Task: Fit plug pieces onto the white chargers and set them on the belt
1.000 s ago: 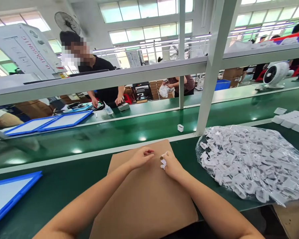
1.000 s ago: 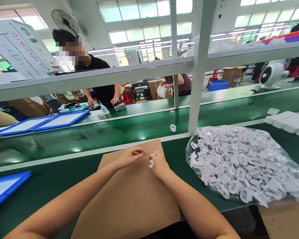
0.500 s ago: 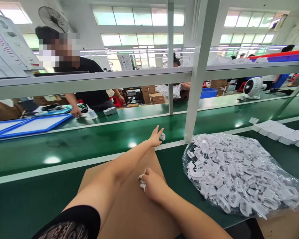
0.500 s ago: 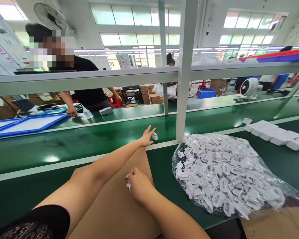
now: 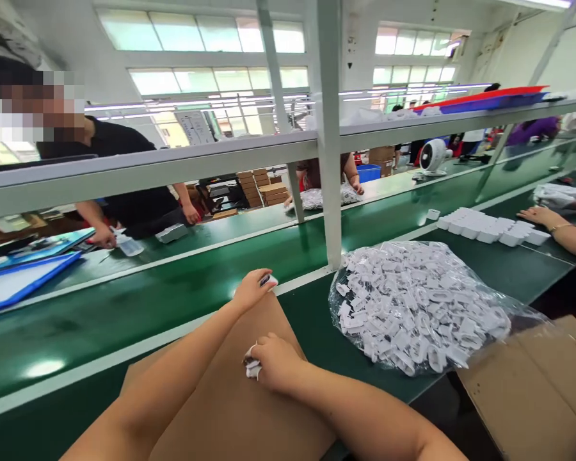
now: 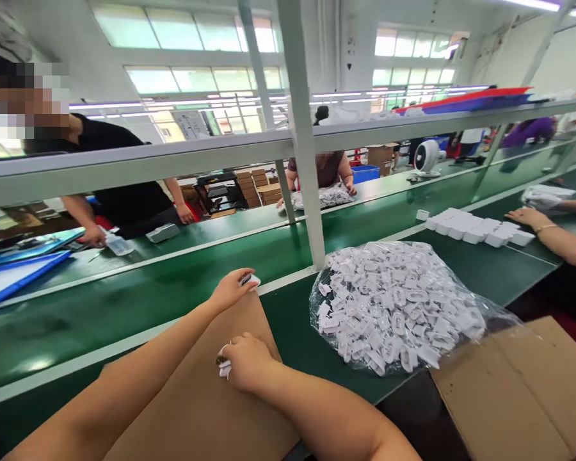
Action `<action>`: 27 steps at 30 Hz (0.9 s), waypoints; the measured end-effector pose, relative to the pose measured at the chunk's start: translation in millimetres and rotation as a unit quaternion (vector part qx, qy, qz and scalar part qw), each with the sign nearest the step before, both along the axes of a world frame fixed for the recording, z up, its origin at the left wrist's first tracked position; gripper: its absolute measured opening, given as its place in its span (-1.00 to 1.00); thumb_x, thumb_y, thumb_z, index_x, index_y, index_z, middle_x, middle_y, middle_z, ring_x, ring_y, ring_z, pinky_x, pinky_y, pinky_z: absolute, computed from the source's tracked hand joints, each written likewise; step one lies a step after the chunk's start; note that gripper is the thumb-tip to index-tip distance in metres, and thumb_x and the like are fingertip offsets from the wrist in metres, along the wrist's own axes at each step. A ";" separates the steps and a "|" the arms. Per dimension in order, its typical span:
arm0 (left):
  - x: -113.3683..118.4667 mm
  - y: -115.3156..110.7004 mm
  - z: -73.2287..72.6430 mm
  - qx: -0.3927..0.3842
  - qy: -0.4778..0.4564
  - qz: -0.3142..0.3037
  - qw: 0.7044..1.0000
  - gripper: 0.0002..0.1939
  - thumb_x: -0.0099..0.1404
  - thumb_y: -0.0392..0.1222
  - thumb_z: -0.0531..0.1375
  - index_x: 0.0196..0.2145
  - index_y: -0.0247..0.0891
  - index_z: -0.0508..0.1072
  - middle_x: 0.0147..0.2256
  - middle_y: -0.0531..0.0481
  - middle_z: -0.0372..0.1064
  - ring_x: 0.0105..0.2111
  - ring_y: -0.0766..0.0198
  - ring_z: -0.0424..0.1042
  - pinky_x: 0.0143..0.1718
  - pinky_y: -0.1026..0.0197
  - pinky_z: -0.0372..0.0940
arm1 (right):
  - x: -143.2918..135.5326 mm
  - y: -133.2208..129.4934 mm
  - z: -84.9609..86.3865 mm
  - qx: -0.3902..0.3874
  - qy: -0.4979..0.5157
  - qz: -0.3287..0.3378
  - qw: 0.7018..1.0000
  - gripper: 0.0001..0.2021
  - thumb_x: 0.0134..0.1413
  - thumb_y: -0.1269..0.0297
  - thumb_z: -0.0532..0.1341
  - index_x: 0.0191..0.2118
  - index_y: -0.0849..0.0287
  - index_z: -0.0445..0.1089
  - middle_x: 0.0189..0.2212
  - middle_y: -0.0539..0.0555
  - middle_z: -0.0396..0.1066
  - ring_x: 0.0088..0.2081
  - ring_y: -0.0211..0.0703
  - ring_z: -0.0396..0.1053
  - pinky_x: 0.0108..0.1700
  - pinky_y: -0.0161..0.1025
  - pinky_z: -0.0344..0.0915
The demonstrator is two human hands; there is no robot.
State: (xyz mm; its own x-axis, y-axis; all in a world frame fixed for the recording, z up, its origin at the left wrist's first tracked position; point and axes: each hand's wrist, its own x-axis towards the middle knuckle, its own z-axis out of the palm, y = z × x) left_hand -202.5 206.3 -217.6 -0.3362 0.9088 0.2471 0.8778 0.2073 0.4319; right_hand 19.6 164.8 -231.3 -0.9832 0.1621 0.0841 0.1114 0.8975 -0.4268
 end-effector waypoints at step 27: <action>80.3 -179.6 -61.8 0.148 -0.202 0.097 0.963 -0.38 0.20 0.20 0.36 0.13 -0.11 0.49 -0.05 -0.11 0.54 -0.06 0.00 0.53 0.03 -0.05 0.47 | -9.7 41.6 -25.9 -0.200 0.160 -0.175 0.951 -0.80 0.03 0.58 0.32 -0.24 0.16 0.48 -0.26 0.03 0.38 -0.23 -0.16 0.37 -0.10 -0.22 0.33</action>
State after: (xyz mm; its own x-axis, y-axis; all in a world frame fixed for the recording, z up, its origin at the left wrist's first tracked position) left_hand -122.2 26.7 -279.4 -0.6149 0.7298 0.2988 0.5832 0.1658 0.7952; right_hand 9.9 206.4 -257.2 -0.7979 0.5559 0.2330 0.1793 0.5879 -0.7888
